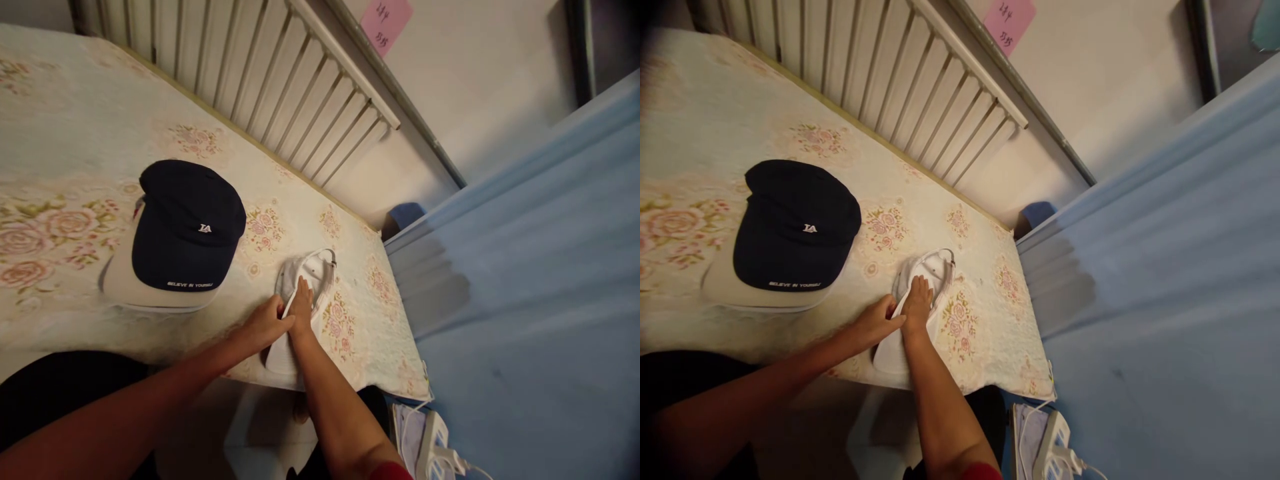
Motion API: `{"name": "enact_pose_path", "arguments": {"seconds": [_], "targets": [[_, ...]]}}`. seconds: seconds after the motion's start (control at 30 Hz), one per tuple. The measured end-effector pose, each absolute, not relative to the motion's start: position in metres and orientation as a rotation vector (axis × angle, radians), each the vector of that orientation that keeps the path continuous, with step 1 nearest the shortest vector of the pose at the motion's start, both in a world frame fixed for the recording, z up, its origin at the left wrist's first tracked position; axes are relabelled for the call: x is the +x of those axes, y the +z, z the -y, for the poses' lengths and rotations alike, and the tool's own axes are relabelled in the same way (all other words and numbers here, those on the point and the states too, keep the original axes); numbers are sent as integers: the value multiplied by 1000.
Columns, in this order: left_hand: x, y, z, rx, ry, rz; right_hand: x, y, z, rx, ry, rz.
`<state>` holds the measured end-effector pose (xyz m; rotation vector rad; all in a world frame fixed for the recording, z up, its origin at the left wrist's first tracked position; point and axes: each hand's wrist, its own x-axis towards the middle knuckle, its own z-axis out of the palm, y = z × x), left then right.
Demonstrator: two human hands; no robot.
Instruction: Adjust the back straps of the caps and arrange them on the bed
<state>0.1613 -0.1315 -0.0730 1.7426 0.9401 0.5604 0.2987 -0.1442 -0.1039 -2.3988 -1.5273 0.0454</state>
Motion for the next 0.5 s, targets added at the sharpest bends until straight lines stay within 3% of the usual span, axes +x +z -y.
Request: {"name": "enact_pose_path", "arguments": {"seconds": [0.5], "targets": [[158, -76, 136, 1683, 568, -718, 323, -116, 134, -2342, -44, 1534]]}}
